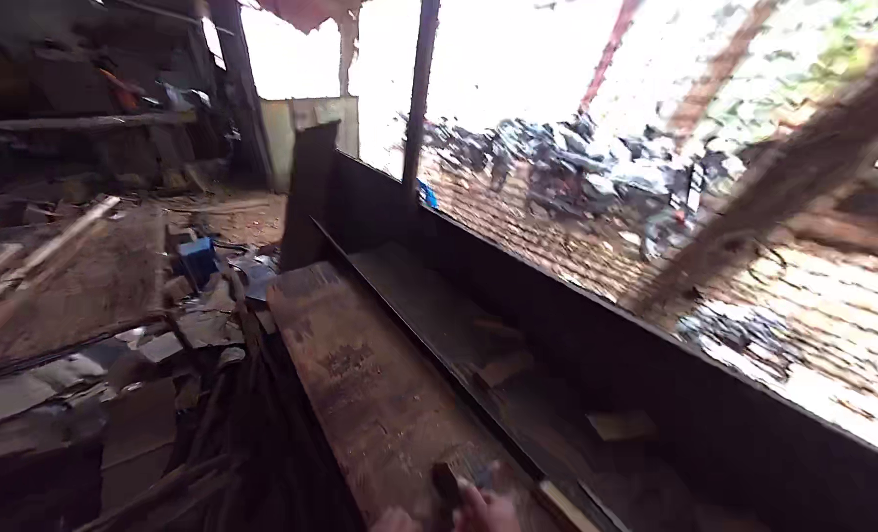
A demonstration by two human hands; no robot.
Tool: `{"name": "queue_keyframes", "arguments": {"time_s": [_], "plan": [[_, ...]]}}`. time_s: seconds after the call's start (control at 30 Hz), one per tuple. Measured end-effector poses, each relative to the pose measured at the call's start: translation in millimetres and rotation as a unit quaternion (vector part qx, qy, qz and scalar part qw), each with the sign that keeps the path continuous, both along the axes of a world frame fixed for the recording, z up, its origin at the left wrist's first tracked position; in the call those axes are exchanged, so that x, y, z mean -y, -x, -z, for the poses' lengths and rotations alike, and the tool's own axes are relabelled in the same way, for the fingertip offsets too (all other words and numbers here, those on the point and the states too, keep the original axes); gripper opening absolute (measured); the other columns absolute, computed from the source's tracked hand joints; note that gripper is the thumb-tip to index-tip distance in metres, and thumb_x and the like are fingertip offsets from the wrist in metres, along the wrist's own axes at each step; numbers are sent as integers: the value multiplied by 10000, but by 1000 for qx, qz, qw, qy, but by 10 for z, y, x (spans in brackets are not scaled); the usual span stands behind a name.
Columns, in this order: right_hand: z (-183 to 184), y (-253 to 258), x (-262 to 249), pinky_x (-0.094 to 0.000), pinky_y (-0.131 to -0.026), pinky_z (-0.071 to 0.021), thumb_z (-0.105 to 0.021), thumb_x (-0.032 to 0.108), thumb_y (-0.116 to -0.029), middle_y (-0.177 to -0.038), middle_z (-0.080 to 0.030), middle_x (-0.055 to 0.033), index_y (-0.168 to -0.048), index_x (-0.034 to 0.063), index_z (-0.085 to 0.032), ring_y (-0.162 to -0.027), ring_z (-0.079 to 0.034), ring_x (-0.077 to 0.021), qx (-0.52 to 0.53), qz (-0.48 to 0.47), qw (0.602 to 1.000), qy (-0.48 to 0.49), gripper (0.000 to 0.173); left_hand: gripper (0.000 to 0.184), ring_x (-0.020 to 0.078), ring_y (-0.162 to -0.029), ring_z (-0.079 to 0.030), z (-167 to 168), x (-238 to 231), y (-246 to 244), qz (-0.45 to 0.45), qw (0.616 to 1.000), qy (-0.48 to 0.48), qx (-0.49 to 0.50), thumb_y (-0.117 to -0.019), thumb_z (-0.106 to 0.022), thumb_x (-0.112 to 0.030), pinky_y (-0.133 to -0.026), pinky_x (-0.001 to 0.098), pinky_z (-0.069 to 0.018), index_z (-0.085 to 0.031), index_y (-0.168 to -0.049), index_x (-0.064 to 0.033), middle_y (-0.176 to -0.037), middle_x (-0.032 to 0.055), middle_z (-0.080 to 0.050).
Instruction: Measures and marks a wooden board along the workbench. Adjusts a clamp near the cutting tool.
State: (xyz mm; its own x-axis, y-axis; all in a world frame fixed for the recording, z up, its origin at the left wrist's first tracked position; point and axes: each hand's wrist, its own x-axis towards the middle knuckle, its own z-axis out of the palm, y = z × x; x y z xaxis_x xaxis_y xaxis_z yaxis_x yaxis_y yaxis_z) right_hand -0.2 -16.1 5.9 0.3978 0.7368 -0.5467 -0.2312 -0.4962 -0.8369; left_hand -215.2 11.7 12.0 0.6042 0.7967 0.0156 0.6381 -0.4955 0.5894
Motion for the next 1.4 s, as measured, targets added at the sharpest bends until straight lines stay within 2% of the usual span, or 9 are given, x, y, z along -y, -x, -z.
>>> {"name": "queue_keyframes", "arguments": {"time_s": [0.23,0.37,0.6,0.73,0.93,1.03,1.13,1.27,1.4], "plan": [[-467,181,-28,-369,-555,-614,-623,382,-1017,-742,-726,-134,-980,-25,-654,-595,-718,-237,-43,50,997,30,410,346,222,-662,-646,53,-171,-55,-251,700,625,237,-1108,-416,-258,-565,347,-554,-592,-1350,-86,-883,141,-671],[-443,210,-12,-348,-520,-591,-638,380,-1014,-707,-717,-132,-974,-29,-652,-551,-693,-225,-63,57,996,24,412,364,164,-911,-728,-35,-180,74,-49,964,260,-15,-1053,-414,-158,-828,399,-614,-616,-1356,-157,-1058,43,-741],[-473,190,-17,-350,-516,-595,-633,376,-1020,-699,-720,-143,-933,-32,-651,-539,-694,-231,-62,52,997,15,418,409,72,-910,-706,-66,-186,93,-11,965,258,-54,-1032,-517,-509,-845,303,-601,-745,-1131,-184,-1022,-41,-739],[-504,186,-23,-329,-495,-580,-603,359,-1040,-696,-719,-135,-917,-24,-642,-528,-688,-215,-62,51,997,21,405,528,144,-524,-564,-36,-232,-33,-263,602,730,188,-1096,-349,-501,-449,258,-486,-610,-1007,-50,-750,73,-607],[-480,162,-30,-326,-482,-578,-619,349,-1034,-681,-717,-153,-884,-34,-644,-514,-688,-224,-71,59,996,16,413,620,159,-845,-687,-181,-109,100,-79,984,117,-109,-962,-397,-748,-736,433,-599,-714,-984,-216,-933,-17,-683],[-540,161,-36,-328,-478,-578,-612,338,-1039,-672,-712,-145,-884,-33,-639,-509,-683,-217,-69,57,996,14,403,663,153,-1229,-607,-79,-133,90,13,996,15,-84,-923,-512,-752,-1037,370,-539,-681,-1250,-201,-1281,10,-645],[-571,182,-41,-328,-468,-576,-611,341,-1039,-660,-707,-136,-890,-25,-638,-495,-676,-213,-66,60,996,19,397,364,61,-897,-704,21,-137,23,-33,983,181,13,-1050,-522,-443,-832,285,-602,-685,-1220,-165,-995,-43,-733],[-543,177,-16,-324,-462,-573,-616,339,-1036,-658,-705,-144,-892,-26,-640,-494,-678,-217,-73,65,995,15,393,319,205,-630,-652,-46,-217,-113,-269,680,646,219,-1096,-445,-240,-540,300,-556,-606,-1293,-47,-828,136,-658],[-577,159,-41,-329,-477,-580,-620,336,-1034,-665,-707,-135,-912,-32,-637,-502,-678,-211,-81,62,994,25,388,308,161,-695,-738,-81,-289,13,-91,917,386,49,-1110,-407,-282,-634,342,-640,-646,-1254,-152,-869,33,-753]]}}
